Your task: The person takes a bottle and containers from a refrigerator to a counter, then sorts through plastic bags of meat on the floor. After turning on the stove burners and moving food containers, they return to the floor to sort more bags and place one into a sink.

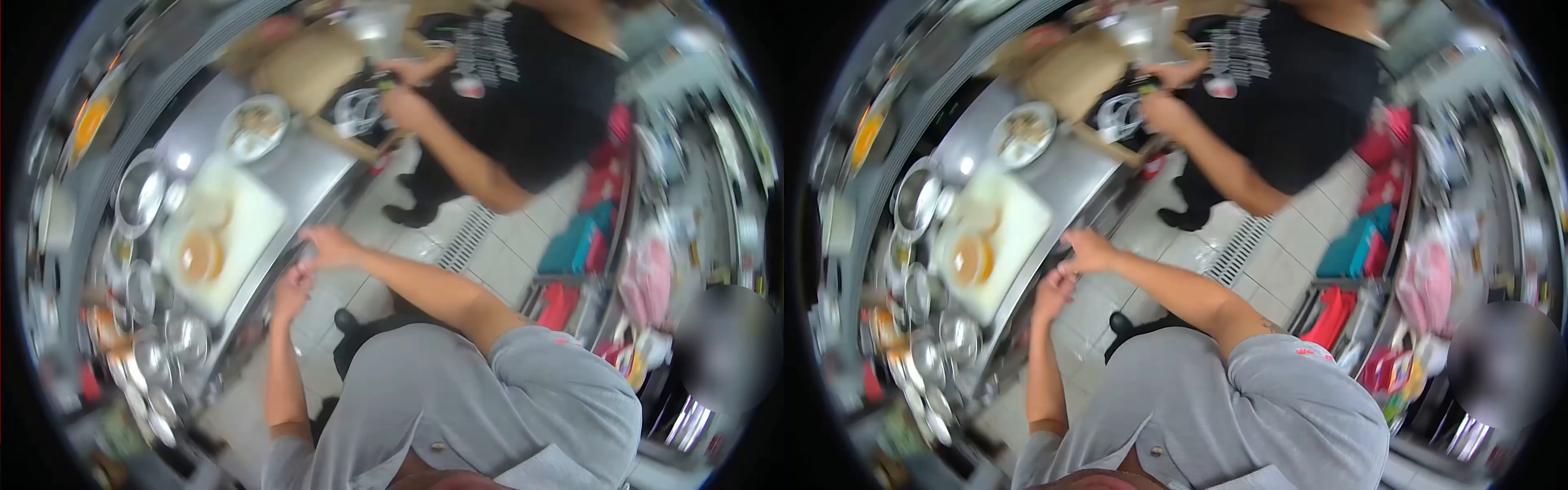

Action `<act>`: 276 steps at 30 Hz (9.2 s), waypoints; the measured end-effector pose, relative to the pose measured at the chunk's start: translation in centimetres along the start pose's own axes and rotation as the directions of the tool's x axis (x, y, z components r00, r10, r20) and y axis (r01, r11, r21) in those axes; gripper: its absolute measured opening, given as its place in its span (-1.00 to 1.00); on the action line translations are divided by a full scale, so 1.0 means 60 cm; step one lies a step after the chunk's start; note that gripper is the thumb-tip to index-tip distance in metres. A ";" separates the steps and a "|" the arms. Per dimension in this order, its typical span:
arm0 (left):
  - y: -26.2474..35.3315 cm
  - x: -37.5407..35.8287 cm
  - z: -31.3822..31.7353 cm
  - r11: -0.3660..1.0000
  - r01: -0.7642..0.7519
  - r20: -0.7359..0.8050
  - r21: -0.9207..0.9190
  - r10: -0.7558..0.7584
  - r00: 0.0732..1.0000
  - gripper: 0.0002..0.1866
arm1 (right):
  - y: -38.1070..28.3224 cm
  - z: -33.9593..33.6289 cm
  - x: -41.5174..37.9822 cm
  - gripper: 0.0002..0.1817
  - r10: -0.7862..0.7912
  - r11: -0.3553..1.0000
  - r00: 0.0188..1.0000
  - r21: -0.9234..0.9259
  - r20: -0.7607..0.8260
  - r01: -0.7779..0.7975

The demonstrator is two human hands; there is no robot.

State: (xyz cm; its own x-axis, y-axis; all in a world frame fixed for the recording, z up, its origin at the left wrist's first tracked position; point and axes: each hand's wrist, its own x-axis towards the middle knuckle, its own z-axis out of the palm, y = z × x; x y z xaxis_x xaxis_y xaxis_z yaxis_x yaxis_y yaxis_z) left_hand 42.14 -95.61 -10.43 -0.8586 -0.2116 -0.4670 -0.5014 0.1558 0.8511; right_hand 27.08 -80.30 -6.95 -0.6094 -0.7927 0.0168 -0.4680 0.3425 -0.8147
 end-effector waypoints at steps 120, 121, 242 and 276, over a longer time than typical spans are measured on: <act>1.746 1.996 2.498 0.799 -0.348 0.711 0.491 -0.137 0.690 -0.59 | 1.941 -2.689 -1.006 -0.70 0.494 0.395 -0.597 0.775 -0.631 -0.493; 1.753 1.995 2.516 0.793 -0.392 0.742 0.466 -0.108 0.662 -0.59 | 1.931 -2.712 -0.992 -0.68 0.513 0.446 -0.591 0.781 -0.623 -0.436; 0.046 -0.661 0.613 0.901 -0.421 -0.960 -0.103 0.020 0.279 -0.57 | -0.133 -0.058 -0.583 -0.29 -0.532 0.570 0.312 0.605 0.787 -0.555; -0.726 -0.882 0.255 0.397 0.165 -0.404 -0.903 -0.915 -0.010 -0.65 | -1.153 1.234 -0.111 -0.65 -0.563 0.442 0.333 0.616 0.756 -0.652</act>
State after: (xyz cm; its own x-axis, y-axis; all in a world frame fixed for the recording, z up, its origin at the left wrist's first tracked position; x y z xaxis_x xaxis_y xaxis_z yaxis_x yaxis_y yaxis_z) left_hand 107.81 -76.44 -26.47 0.5110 -0.5299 -0.6769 -0.2439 -0.8444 0.4769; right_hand 110.88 -136.05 6.36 0.5443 -0.8385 0.0256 0.5846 0.3573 -0.7284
